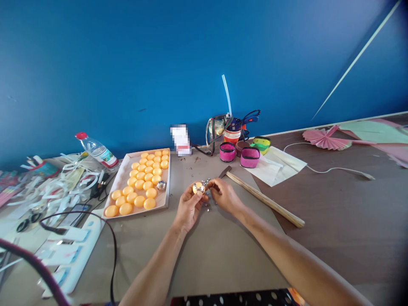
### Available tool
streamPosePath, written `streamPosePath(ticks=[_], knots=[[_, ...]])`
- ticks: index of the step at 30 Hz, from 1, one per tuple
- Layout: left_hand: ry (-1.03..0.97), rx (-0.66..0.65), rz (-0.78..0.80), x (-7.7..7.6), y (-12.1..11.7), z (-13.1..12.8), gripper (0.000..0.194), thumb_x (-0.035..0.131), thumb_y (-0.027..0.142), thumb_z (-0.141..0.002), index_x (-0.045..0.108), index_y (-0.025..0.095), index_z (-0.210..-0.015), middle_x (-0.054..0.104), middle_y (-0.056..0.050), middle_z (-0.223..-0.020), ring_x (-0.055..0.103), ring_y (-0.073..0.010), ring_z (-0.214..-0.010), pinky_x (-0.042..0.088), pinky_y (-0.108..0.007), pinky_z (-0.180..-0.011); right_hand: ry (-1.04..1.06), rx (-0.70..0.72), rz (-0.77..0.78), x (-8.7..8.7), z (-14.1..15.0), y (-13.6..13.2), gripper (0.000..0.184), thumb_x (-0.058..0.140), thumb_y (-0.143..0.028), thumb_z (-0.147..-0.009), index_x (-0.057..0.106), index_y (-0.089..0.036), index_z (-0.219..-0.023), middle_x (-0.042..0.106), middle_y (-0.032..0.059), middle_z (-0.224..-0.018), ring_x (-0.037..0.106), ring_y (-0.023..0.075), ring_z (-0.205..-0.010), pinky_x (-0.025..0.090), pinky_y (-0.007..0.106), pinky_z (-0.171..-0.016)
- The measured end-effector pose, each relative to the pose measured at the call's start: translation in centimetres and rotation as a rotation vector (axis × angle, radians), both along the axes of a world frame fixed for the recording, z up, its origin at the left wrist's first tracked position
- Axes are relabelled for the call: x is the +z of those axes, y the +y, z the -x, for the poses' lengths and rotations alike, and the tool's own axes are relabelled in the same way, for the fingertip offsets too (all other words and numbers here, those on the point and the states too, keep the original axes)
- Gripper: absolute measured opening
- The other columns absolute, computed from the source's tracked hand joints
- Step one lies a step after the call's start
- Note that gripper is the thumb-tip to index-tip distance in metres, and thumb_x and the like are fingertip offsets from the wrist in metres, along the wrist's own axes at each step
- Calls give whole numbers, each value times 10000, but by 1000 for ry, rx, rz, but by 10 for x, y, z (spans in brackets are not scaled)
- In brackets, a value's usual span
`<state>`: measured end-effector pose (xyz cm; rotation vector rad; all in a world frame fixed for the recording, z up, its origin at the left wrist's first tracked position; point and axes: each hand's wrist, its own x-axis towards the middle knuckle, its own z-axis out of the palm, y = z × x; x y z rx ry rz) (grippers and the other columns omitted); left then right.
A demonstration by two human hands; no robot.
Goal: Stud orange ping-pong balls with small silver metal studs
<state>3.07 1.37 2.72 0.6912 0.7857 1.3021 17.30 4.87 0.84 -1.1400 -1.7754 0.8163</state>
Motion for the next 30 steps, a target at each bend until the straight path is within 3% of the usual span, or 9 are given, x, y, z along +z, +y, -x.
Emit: streamPosePath(ticks=[4, 14, 24, 27, 30], knots=[[-14, -2, -12, -2, 0, 1, 337, 711, 221, -681, 603, 172, -996, 622, -5, -840, 574, -61, -618, 465, -188, -630, -34, 97, -110, -6, -1, 3, 179, 425, -106, -798, 586, -183, -815, 596, 52, -834, 555, 152, -800, 423, 265, -726], [-21, -18, -18, -5, 0, 2, 352, 709, 196, -683, 597, 189, -1017, 616, 4, -850, 592, -63, -628, 468, -191, -646, -51, 137, -137, -4, -3, 6, 208, 458, -71, -767, 631, -186, -765, 645, 38, -791, 583, 151, -777, 423, 247, -704], [-20, -8, -15, -3, 0, 1, 410, 736, 194, -647, 586, 206, -1029, 623, 5, -888, 598, -73, -652, 466, -210, -665, 55, 21, 68, 0, -2, 7, 126, 499, -172, -751, 622, -176, -779, 631, 7, -743, 546, 124, -680, 390, 230, -622], [-2, 3, -7, -3, 0, 2, 437, 743, 193, -637, 576, 206, -1040, 627, 1, -896, 600, -77, -649, 468, -215, -660, 197, -11, 186, 1, -2, 10, 112, 546, -278, -742, 590, -175, -739, 569, -18, -631, 484, 105, -578, 365, 221, -540], [8, 6, -1, -3, 1, 2, 478, 738, 181, -643, 551, 212, -1082, 625, 3, -886, 609, -85, -662, 470, -218, -672, 430, 49, 351, 4, -2, 11, 196, 586, -366, -719, 558, -172, -715, 457, -58, -497, 385, 77, -452, 297, 209, -448]])
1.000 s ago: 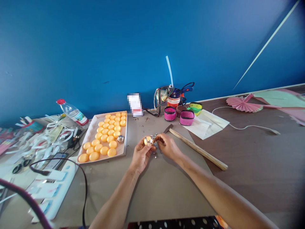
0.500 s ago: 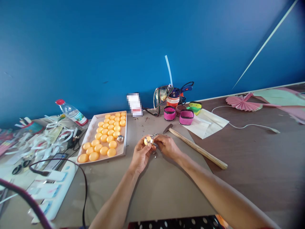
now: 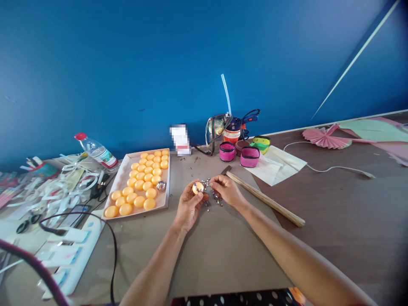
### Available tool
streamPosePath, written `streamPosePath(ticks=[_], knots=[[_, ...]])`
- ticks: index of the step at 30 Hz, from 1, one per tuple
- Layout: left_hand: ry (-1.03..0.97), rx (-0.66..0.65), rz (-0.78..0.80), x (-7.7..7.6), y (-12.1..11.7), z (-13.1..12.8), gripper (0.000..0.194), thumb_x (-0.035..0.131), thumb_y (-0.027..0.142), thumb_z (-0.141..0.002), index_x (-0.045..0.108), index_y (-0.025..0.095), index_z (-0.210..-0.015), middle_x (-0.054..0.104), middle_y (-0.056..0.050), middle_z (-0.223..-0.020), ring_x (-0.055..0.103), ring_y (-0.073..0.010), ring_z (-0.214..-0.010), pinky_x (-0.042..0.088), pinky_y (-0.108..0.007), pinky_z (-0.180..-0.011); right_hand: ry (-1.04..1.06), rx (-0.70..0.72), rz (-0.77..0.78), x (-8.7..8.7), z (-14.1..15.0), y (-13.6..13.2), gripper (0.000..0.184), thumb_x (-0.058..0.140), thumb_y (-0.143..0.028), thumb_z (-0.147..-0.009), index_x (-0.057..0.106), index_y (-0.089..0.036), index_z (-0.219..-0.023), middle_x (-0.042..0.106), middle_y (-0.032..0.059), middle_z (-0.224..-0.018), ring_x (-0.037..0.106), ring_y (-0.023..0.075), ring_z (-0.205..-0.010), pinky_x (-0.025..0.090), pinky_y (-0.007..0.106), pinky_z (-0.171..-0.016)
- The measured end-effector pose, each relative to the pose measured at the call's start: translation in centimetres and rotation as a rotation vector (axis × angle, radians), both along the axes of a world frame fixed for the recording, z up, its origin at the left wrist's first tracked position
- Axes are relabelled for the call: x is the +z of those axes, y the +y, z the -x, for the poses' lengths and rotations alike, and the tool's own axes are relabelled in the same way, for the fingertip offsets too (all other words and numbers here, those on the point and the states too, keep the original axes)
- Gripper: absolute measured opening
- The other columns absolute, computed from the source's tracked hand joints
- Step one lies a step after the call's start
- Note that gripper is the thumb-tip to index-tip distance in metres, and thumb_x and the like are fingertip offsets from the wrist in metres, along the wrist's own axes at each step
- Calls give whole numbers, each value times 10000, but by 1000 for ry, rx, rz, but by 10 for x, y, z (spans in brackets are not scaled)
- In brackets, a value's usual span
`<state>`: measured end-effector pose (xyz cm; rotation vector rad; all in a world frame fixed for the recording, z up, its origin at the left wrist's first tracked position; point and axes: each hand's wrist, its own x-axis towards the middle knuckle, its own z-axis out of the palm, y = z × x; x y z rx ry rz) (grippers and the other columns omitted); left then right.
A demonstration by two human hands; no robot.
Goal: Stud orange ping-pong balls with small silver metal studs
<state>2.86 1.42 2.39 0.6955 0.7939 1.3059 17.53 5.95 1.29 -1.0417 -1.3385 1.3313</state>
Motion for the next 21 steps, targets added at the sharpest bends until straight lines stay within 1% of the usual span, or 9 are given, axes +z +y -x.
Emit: streamPosePath(ticks=[1, 3, 5, 7, 10, 15, 21], knots=[[2, 0, -3, 0, 0, 0, 487, 734, 178, -648, 543, 212, -1095, 624, 3, -887, 613, -88, -671, 470, -222, -683, 87, 27, 38, 2, 0, -1, 211, 597, -376, -711, 557, -170, -726, 446, -65, -485, 378, 71, -439, 288, 207, -443], [6, -1, -9, -2, 1, 1, 491, 726, 176, -657, 533, 209, -1108, 622, 2, -894, 616, -92, -685, 470, -230, -705, 223, 83, 85, 6, 0, -3, 220, 618, -367, -695, 565, -162, -753, 486, -56, -516, 415, 68, -455, 305, 207, -466], [14, -2, -7, -2, 1, 1, 488, 722, 180, -663, 530, 205, -1110, 619, 2, -890, 612, -90, -682, 469, -235, -712, 287, 116, 117, 11, 1, -5, 216, 636, -342, -674, 568, -159, -768, 542, -39, -583, 451, 67, -477, 322, 210, -489], [22, -4, -3, -3, 1, 2, 485, 723, 191, -664, 530, 200, -1108, 616, 2, -882, 604, -86, -667, 465, -235, -705, 304, 124, 137, 13, 2, -8, 215, 648, -326, -653, 553, -162, -756, 564, -34, -622, 451, 61, -466, 318, 211, -483], [25, 4, -2, -3, 1, 1, 489, 728, 202, -659, 525, 197, -1104, 612, 2, -882, 597, -86, -672, 457, -238, -713, 275, 122, 126, 13, 5, -10, 212, 639, -331, -654, 532, -168, -736, 550, -43, -617, 428, 58, -456, 299, 210, -473], [18, 37, -8, -1, 0, -1, 484, 733, 194, -650, 512, 210, -1080, 596, 5, -904, 592, -95, -707, 457, -258, -734, 155, 129, 62, 9, 6, -11, 180, 575, -349, -715, 530, -176, -738, 432, -69, -520, 384, 75, -490, 280, 211, -482], [36, 45, -25, -1, 0, -3, 400, 730, 218, -656, 543, 183, -1008, 602, -16, -910, 589, -109, -740, 458, -271, -748, 89, 151, 19, 14, 8, -14, 159, 542, -343, -723, 510, -187, -726, 439, -55, -588, 391, 84, -544, 322, 217, -529]])
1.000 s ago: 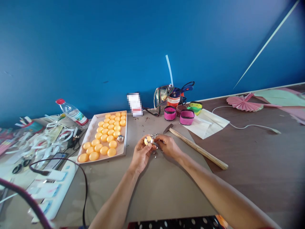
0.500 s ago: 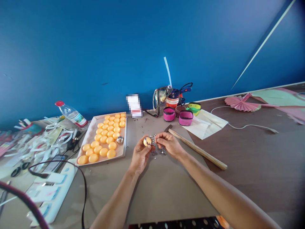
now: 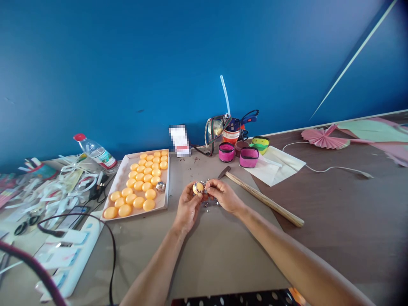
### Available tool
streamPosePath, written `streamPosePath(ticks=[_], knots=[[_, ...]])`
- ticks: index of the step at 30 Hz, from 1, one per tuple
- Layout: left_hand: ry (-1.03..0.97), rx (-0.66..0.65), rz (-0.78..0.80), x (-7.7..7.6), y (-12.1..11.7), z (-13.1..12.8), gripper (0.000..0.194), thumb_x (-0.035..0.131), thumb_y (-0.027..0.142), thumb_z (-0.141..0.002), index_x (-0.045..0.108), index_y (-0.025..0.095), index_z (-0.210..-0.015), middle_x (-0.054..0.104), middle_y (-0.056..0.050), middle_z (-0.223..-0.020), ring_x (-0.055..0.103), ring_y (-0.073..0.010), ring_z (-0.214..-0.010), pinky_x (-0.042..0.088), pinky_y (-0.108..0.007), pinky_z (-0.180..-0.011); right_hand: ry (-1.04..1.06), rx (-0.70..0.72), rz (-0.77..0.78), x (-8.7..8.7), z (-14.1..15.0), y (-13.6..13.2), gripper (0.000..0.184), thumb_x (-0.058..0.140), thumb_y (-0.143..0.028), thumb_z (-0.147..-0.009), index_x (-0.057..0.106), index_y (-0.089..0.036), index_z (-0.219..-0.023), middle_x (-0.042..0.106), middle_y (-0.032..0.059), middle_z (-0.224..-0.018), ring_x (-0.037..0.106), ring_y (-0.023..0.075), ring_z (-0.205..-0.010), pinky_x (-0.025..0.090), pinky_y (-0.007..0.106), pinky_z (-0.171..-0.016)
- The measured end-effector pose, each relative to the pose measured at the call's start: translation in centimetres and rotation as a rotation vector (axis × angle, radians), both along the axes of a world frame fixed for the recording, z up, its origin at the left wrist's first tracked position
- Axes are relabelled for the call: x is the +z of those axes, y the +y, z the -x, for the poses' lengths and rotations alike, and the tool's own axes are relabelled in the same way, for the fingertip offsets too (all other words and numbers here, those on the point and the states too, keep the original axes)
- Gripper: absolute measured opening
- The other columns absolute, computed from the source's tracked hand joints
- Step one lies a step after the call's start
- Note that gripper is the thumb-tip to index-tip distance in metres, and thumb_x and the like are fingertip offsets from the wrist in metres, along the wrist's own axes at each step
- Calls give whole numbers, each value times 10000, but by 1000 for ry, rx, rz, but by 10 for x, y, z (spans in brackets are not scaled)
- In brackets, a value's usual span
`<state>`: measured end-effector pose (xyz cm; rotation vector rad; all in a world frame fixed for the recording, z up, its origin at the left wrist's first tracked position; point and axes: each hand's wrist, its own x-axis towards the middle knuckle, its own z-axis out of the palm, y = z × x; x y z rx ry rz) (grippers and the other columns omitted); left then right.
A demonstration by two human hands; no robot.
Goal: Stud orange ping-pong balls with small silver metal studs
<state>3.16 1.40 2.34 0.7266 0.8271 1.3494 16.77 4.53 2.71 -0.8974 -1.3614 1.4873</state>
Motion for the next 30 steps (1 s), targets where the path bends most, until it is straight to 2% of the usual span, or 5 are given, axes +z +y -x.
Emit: streamPosePath(ticks=[12, 22, 30], knots=[[37, 11, -33, -5, 0, 0, 397, 706, 229, -680, 555, 187, -1045, 609, -27, -964, 588, -133, -809, 470, -286, -782, -6, 27, 13, -3, 3, -1, 188, 549, -365, -733, 496, -186, -714, 471, -43, -615, 417, 91, -575, 360, 227, -567], [212, 57, -81, -15, 1, 2, 458, 691, 289, -691, 544, 199, -1115, 620, -43, -984, 589, -149, -789, 469, -284, -759, -5, 32, 18, -3, 3, -1, 214, 553, -389, -729, 486, -188, -698, 493, -43, -595, 435, 92, -565, 363, 228, -562], [344, 107, -101, -7, -2, 1, 417, 685, 252, -691, 568, 195, -1087, 633, -25, -929, 587, -145, -763, 462, -264, -742, 29, 23, 72, -3, 3, -1, 208, 568, -373, -700, 475, -188, -706, 503, -45, -613, 459, 89, -566, 370, 231, -568]])
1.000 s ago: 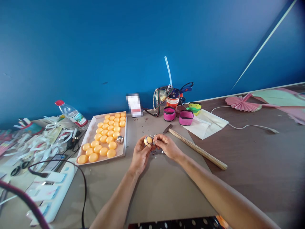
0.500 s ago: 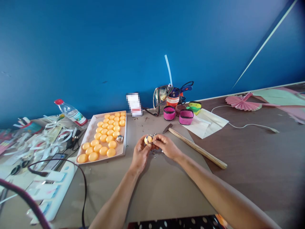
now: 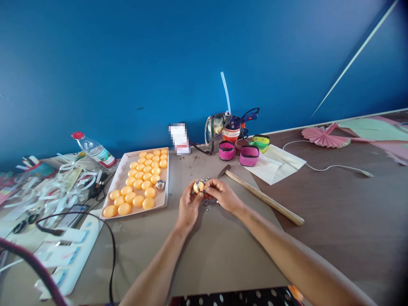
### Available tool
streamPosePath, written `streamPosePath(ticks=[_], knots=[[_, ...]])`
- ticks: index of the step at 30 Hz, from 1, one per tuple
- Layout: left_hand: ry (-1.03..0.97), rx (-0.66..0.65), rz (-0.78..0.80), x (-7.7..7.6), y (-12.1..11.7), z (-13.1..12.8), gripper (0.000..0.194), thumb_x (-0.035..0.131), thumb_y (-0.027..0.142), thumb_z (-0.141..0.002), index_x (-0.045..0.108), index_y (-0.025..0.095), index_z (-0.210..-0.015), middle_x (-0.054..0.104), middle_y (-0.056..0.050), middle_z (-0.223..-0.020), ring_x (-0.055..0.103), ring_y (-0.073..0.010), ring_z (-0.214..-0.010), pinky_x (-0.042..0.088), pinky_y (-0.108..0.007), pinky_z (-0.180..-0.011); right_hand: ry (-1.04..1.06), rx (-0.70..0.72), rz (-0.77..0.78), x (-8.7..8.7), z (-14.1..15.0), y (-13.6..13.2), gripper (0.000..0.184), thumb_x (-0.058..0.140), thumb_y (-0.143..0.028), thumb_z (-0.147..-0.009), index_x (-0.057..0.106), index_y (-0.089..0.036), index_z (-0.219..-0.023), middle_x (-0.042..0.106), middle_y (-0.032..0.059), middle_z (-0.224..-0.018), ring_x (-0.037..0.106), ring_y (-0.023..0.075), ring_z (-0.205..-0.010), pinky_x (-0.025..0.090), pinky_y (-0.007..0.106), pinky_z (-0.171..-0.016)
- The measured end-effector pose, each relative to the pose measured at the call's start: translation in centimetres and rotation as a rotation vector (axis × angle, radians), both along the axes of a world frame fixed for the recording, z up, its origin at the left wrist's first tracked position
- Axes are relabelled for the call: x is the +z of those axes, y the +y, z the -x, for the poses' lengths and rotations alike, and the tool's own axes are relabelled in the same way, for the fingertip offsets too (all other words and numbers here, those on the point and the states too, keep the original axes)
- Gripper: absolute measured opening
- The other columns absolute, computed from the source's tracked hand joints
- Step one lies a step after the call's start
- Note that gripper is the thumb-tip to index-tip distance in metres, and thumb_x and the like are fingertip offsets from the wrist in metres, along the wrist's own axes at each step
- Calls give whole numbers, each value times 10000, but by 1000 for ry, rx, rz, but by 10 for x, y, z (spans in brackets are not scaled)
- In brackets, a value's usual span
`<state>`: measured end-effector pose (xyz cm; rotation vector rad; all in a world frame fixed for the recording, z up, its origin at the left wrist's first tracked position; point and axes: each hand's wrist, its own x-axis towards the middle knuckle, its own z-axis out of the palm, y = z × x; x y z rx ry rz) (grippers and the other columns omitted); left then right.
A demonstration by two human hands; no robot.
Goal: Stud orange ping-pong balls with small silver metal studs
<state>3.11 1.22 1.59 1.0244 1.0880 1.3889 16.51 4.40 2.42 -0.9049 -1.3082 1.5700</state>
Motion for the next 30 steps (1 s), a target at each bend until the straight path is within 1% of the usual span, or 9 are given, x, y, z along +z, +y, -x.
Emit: streamPosePath(ticks=[4, 7, 17, 24, 28, 30], knots=[[-2, 1, -1, 5, -2, -3, 397, 689, 253, -687, 571, 205, -1063, 636, -9, -877, 588, -144, -745, 463, -259, -731, -2, -14, 6, -1, 0, 0, 189, 566, -353, -697, 474, -188, -708, 491, -51, -601, 453, 87, -558, 370, 231, -563], [17, 16, 0, 6, -3, -4, 395, 690, 260, -685, 568, 203, -1057, 633, -9, -856, 583, -143, -732, 465, -259, -725, 6, -16, 11, -1, 1, -1, 185, 565, -347, -701, 469, -189, -712, 493, -49, -605, 457, 90, -563, 378, 235, -568], [223, 43, -61, -5, -3, -3, 415, 601, 308, -759, 494, 183, -1139, 595, -44, -954, 577, -148, -800, 485, -281, -758, 14, -63, -25, -10, 5, -1, 152, 553, -316, -700, 473, -188, -717, 486, -54, -595, 445, 87, -550, 372, 235, -558], [266, 56, -82, -9, -4, -3, 413, 586, 299, -772, 491, 195, -1161, 582, -58, -991, 575, -157, -829, 481, -287, -774, 2, -67, -4, -9, 5, -4, 150, 551, -315, -711, 468, -192, -734, 497, -48, -623, 459, 98, -568, 391, 250, -579], [262, 56, -109, -7, -4, -4, 399, 618, 287, -746, 531, 196, -1125, 586, -51, -955, 575, -159, -814, 477, -275, -760, 4, -82, 20, -12, 7, -3, 178, 568, -318, -698, 441, -197, -730, 475, -62, -588, 439, 90, -537, 374, 236, -549], [236, 55, -96, -5, -4, -5, 397, 638, 286, -729, 548, 197, -1106, 594, -45, -942, 575, -158, -804, 474, -271, -754, 12, -70, 39, -13, 8, -2, 200, 580, -328, -689, 431, -201, -729, 470, -66, -581, 433, 87, -524, 368, 230, -535]])
